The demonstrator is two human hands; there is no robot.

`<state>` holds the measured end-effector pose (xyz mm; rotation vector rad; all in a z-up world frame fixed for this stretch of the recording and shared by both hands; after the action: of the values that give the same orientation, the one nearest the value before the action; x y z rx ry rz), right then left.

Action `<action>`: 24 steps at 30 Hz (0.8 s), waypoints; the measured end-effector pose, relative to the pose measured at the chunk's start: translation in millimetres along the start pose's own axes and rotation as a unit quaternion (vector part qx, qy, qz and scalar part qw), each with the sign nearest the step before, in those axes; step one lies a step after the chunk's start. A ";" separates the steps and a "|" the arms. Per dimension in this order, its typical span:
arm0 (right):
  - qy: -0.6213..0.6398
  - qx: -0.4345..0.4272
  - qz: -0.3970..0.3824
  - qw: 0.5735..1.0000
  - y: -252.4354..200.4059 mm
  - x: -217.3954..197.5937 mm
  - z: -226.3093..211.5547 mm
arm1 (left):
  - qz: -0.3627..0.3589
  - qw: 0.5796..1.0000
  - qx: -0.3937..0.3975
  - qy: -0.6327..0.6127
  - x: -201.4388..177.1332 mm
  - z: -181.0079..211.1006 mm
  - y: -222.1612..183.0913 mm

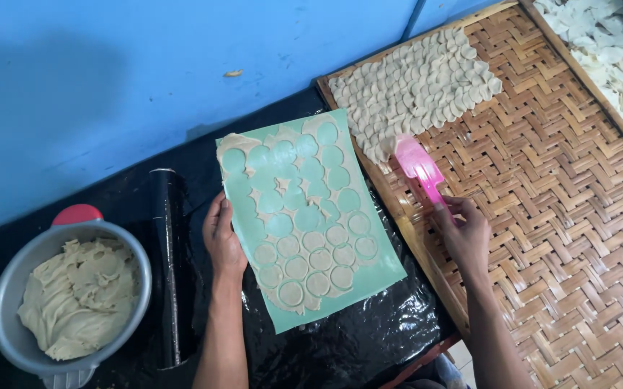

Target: The person scrapes dough off a stencil using a spatula and سپس uses a rolling pin to flatten a lump of dough on a workspace.

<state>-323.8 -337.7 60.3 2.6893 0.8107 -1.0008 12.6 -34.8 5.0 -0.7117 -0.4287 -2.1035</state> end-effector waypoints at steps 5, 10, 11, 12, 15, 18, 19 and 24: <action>-0.084 0.027 0.007 0.996 -7.5 -1.1 -18.7 | -0.002 1.000 0.000 0.011 5.1 5.4 -2.0; -0.227 -0.113 0.080 0.964 -31.7 -5.1 -46.5 | 0.002 1.000 -0.001 0.004 7.6 6.0 -1.7; -0.220 -0.117 0.091 0.964 -37.8 -6.5 -58.6 | -0.001 1.000 0.006 0.008 6.1 5.3 -1.8; -0.212 -0.121 0.102 0.964 -44.0 -7.7 -70.8 | -0.004 1.000 0.014 0.013 4.4 4.8 -1.9; -0.125 -0.025 -0.040 0.991 -49.1 1.1 -66.8 | -0.001 1.000 0.019 -0.016 3.0 6.3 -0.9; -0.154 -0.110 -0.082 0.979 -69.2 3.8 -88.0 | 0.006 0.999 0.025 -0.025 -1.5 5.2 -0.7; -0.154 -0.110 -0.083 0.978 -72.2 2.3 -85.8 | 0.007 0.999 0.024 -0.025 -0.2 6.6 -0.5; -0.211 -0.043 -0.087 0.973 -90.1 -10.3 -77.5 | 0.005 0.999 0.028 -0.017 0.8 6.9 -0.7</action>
<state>-335.8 -241.3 129.5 2.2395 0.9774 -1.4697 14.0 -31.1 10.8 -0.7162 -0.5010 -2.0650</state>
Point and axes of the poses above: each hand's wrist, its own y-axis towards the middle knuckle, its own x-axis out of the palm, z = x × y, the point moved 4 cm from there along y, towards the middle knuckle, and after that the axes turned 11 degrees about -z, right-handed, at the moved point
